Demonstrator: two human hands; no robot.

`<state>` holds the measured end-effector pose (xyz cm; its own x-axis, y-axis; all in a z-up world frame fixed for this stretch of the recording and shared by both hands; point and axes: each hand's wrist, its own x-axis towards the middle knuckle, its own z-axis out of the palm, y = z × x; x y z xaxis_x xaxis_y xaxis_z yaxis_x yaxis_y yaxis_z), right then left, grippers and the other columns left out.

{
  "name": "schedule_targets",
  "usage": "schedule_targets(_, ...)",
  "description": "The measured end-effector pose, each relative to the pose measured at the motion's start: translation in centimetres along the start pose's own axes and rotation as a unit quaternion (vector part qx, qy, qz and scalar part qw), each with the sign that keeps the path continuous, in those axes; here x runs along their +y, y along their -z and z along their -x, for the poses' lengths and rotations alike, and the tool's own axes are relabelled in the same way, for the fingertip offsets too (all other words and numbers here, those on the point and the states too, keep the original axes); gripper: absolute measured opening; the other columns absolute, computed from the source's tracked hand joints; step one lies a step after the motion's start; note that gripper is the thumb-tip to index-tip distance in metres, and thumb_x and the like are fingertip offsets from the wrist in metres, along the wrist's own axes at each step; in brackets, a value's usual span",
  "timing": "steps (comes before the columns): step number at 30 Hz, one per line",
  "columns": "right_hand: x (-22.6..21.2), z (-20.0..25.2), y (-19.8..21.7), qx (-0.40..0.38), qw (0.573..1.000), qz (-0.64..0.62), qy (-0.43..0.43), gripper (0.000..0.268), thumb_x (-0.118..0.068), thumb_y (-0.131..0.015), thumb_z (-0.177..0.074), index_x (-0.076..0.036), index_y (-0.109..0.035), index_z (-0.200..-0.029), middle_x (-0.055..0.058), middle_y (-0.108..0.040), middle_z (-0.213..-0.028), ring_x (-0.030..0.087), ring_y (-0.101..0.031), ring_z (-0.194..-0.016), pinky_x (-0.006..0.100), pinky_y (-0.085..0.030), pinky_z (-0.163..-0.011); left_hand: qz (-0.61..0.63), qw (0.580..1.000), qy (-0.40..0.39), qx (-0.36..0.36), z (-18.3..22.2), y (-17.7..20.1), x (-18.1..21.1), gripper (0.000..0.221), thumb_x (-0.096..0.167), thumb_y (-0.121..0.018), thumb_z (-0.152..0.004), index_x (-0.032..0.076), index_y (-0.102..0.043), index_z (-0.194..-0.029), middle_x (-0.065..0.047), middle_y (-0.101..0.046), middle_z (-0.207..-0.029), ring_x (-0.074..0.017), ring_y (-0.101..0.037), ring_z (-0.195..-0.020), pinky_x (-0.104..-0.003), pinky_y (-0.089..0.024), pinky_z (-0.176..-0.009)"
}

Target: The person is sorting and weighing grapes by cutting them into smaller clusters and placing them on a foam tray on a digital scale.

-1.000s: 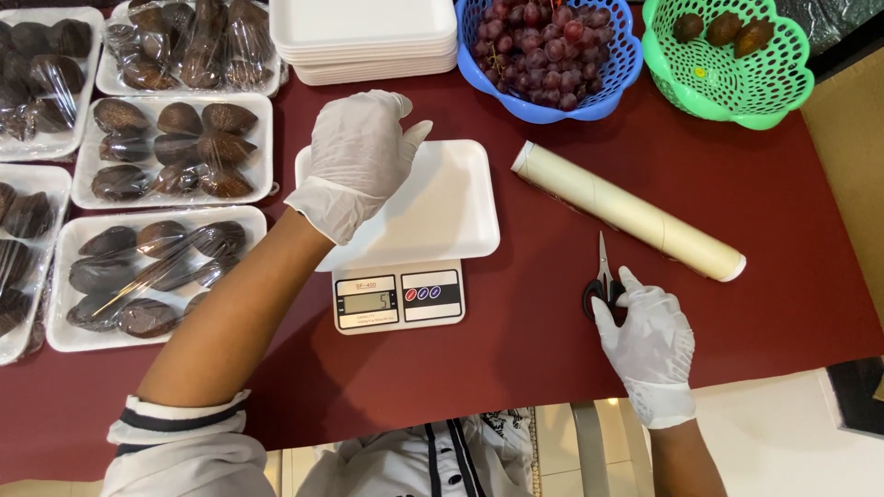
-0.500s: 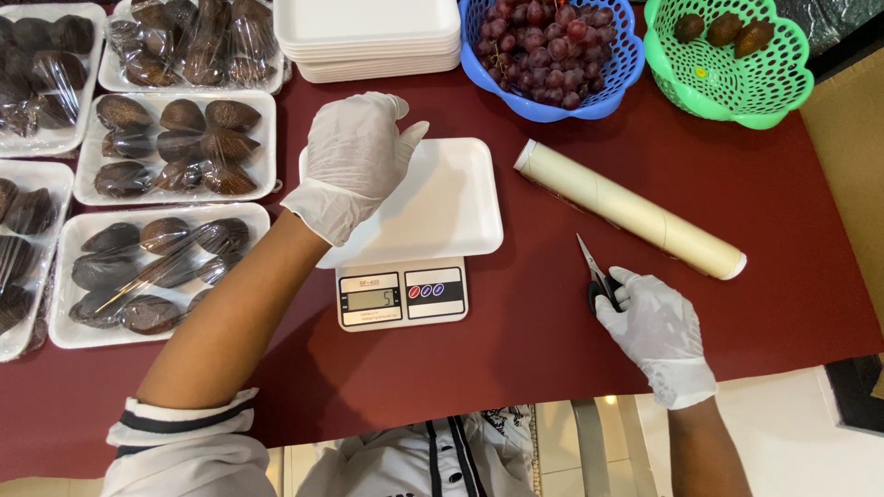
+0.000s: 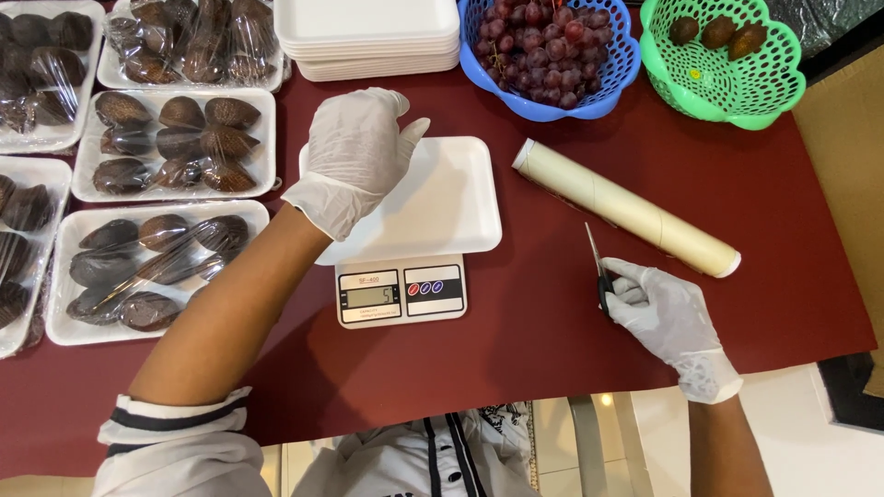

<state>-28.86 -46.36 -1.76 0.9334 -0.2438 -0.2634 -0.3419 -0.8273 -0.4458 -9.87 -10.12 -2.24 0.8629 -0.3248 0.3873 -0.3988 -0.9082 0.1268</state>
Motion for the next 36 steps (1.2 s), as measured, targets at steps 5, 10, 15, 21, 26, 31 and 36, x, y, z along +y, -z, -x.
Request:
schedule_targets(5,-2.5,0.5,1.2,-0.056,0.975,-0.215,-0.001,0.048,0.0,-0.062,-0.087,-0.009,-0.073,-0.133,0.011,-0.078,-0.088,0.015,-0.076,-0.084,0.023,-0.056,-0.091,-0.018,1.0,0.001,0.006,-1.1,1.1,0.4,0.041,0.046,-0.069,-0.103,0.013,-0.065,-0.079,-0.007,-0.066,-0.07,-0.0354,-0.064,-0.062,-0.048,-0.047,-0.052)
schedule_targets(10,-3.4,-1.2,2.8,-0.093,0.947,-0.303,0.061,0.045,0.002,-0.06,-0.089,0.0,-0.07,-0.132,0.018,-0.076,-0.102,0.023,-0.075,-0.088,0.03,-0.058,-0.093,0.032,0.999,0.034,0.004,-4.0,1.7,1.7,0.048,0.041,-0.076,-0.103,0.014,-0.058,-0.067,-0.006,-0.057,-0.055,-0.0345,-0.057,-0.053,-0.048,-0.046,-0.048)
schedule_targets(15,-4.2,-5.0,4.0,-0.073,0.929,-0.348,0.102,0.05,-0.003,-0.068,-0.088,-0.001,-0.065,-0.138,0.019,-0.074,-0.102,0.022,-0.07,-0.082,0.027,-0.054,-0.079,0.101,0.993,0.03,0.057,-8.7,-2.1,2.5,0.028,0.031,-0.08,-0.093,0.011,-0.074,-0.075,-0.011,-0.068,-0.065,-0.0375,-0.067,-0.063,-0.052,-0.055,-0.056)
schedule_targets(21,-10.1,-6.7,7.7,-0.073,0.938,-0.326,0.092,0.04,-0.003,-0.062,-0.095,0.002,-0.067,-0.134,0.012,-0.07,-0.094,0.019,-0.069,-0.084,0.026,-0.057,-0.085,0.092,0.993,0.034,0.06,-13.1,-8.0,3.1,0.02,0.031,-0.084,-0.086,0.019,-0.077,-0.072,-0.003,-0.071,-0.069,-0.0307,-0.069,-0.065,-0.046,-0.056,-0.062)
schedule_targets(26,-9.4,-11.6,8.1,-0.096,0.917,-0.366,0.126,0.046,-0.013,-0.069,-0.091,0.001,-0.067,-0.135,0.013,-0.068,-0.097,0.017,-0.066,-0.077,0.024,-0.049,-0.065,-0.06,0.997,0.048,0.008,-16.8,-11.9,3.6,0.024,0.049,-0.081,-0.084,0.027,-0.076,-0.077,-0.001,-0.071,-0.079,-0.0294,-0.067,-0.078,-0.046,-0.05,-0.07)
schedule_targets(31,-10.5,-14.4,8.5,-0.096,0.915,-0.368,0.134,0.044,-0.005,-0.067,-0.091,0.002,-0.066,-0.134,0.015,-0.069,-0.098,0.015,-0.066,-0.078,0.022,-0.049,-0.063,-0.206,0.976,0.034,0.059,-19.2,-17.2,3.4,0.018,0.035,-0.076,-0.077,0.018,-0.072,-0.077,-0.003,-0.064,-0.073,-0.0267,-0.057,-0.072,-0.044,-0.043,-0.062)
schedule_targets(36,-11.3,-16.3,9.0,-0.098,0.93,-0.324,0.145,0.042,-0.01,-0.064,-0.094,-0.001,-0.068,-0.135,0.014,-0.072,-0.093,0.015,-0.068,-0.079,0.024,-0.053,-0.071,-0.232,0.969,0.053,-0.064,-19.6,-15.1,4.7,0.061,0.075,-0.065,-0.086,0.016,-0.073,-0.103,-0.003,-0.058,-0.095,-0.0246,-0.05,-0.09,-0.038,-0.045,-0.066)
